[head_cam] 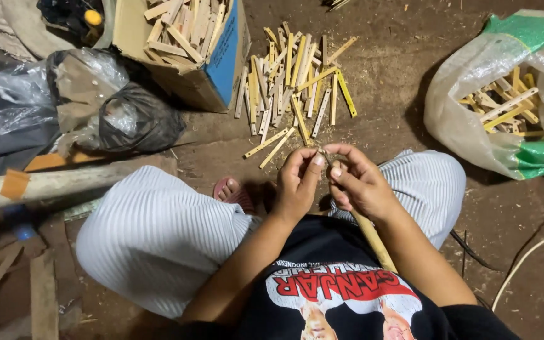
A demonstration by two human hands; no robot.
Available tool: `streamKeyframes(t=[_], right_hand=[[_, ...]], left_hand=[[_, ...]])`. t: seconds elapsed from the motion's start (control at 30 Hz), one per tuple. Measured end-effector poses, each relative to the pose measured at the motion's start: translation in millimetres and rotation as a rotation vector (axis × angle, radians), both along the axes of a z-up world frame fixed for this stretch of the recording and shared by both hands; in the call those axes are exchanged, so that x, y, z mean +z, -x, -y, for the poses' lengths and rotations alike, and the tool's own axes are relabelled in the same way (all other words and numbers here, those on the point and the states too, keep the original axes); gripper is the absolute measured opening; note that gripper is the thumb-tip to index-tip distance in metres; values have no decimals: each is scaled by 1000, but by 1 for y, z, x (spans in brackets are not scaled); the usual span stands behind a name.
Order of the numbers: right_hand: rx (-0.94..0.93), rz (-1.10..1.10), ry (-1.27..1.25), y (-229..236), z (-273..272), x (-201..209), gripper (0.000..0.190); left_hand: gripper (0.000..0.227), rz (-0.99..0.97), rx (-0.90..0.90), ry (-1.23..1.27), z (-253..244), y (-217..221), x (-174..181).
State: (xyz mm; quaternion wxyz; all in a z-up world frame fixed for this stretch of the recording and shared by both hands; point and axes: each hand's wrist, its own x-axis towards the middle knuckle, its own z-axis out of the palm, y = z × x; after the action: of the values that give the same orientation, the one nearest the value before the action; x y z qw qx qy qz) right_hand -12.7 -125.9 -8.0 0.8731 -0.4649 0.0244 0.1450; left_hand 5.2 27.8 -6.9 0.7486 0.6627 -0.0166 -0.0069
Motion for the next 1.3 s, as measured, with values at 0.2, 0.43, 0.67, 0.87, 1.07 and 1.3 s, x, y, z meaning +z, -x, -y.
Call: streamKeyframes(t=[0.2, 0.43, 0.67, 0.87, 1.07, 1.3], right_hand=[[-6, 19, -7, 0, -4, 15, 46], [-7, 11, 27, -4, 6, -2, 39], [-26, 9, 12, 2, -3, 26, 46], [2, 50, 12, 0, -7, 31, 45], [13, 61, -8, 2, -7, 35, 46], [14, 64, 11, 3, -5, 34, 46]], left_hand=[[20, -49, -18, 67, 0, 0, 0], [19, -51, -22, 108, 3, 1, -10], [19, -41, 0, 133, 1, -3, -8], [14, -12, -2, 177, 1, -4, -15], [10, 40, 10, 218, 1, -4, -25], [11, 70, 7, 213, 2, -3, -27]])
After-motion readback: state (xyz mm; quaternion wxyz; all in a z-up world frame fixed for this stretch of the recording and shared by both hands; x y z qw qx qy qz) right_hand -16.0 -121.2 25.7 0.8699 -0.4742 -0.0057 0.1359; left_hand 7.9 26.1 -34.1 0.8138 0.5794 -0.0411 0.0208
